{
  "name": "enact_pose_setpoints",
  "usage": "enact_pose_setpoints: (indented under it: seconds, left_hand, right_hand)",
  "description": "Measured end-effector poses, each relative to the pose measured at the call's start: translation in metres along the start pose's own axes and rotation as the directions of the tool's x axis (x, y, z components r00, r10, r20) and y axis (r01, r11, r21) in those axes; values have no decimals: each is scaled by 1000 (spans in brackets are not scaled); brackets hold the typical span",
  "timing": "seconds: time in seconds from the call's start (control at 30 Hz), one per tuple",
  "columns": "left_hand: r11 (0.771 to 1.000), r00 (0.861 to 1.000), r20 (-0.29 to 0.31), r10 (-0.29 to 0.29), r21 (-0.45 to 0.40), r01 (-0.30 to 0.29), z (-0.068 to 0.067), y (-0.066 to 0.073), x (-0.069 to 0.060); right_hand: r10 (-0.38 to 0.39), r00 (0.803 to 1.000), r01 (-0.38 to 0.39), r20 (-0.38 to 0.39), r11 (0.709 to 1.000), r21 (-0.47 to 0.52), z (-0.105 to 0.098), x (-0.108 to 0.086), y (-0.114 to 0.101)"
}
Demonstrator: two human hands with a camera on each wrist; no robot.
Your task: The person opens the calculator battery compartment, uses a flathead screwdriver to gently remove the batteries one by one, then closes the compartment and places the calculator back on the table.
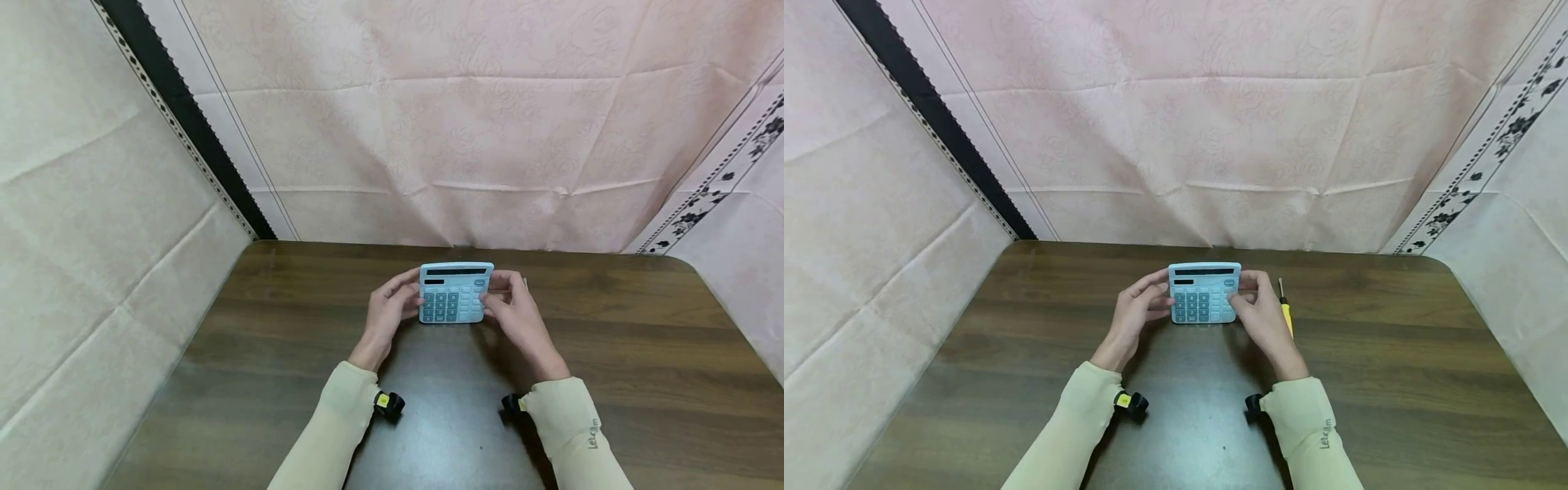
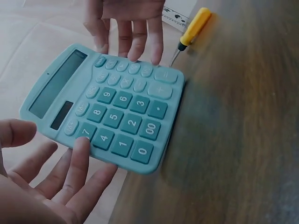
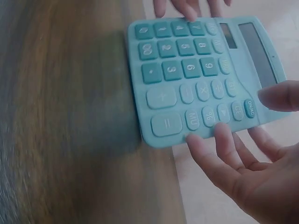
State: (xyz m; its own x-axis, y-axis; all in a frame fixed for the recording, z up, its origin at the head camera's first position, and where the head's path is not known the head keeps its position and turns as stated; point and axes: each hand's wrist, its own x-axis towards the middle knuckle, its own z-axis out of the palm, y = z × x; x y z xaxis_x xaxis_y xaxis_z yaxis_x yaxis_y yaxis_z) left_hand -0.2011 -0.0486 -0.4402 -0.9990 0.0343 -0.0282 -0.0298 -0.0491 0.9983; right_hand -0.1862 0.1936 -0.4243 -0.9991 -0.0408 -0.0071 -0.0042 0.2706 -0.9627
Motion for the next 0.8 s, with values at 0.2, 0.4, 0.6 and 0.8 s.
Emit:
enact_pose_setpoints:
  seconds: [0.2,0.4,0.6,0.8]
  left_hand:
    - [1000,1000,8,-11,-7,11,-1,4,-1]
    - [999,1000,1,-31,-11,31,0,7,-3]
    - [999,999,2,-35,-12,35,-1,10,-5]
    - [999,999,2,-32,-26,32,-1,14,-7]
  right_hand:
    - [54,998,-56,21,992,113,-3,-1,-4]
    - [73,997,-77,39,988,137,-6,-2,-4]
    - [57,997,-66,52,979,191,-7,-1,-5]
    - [49,998,-60,50,966,250,-6,-2,-6]
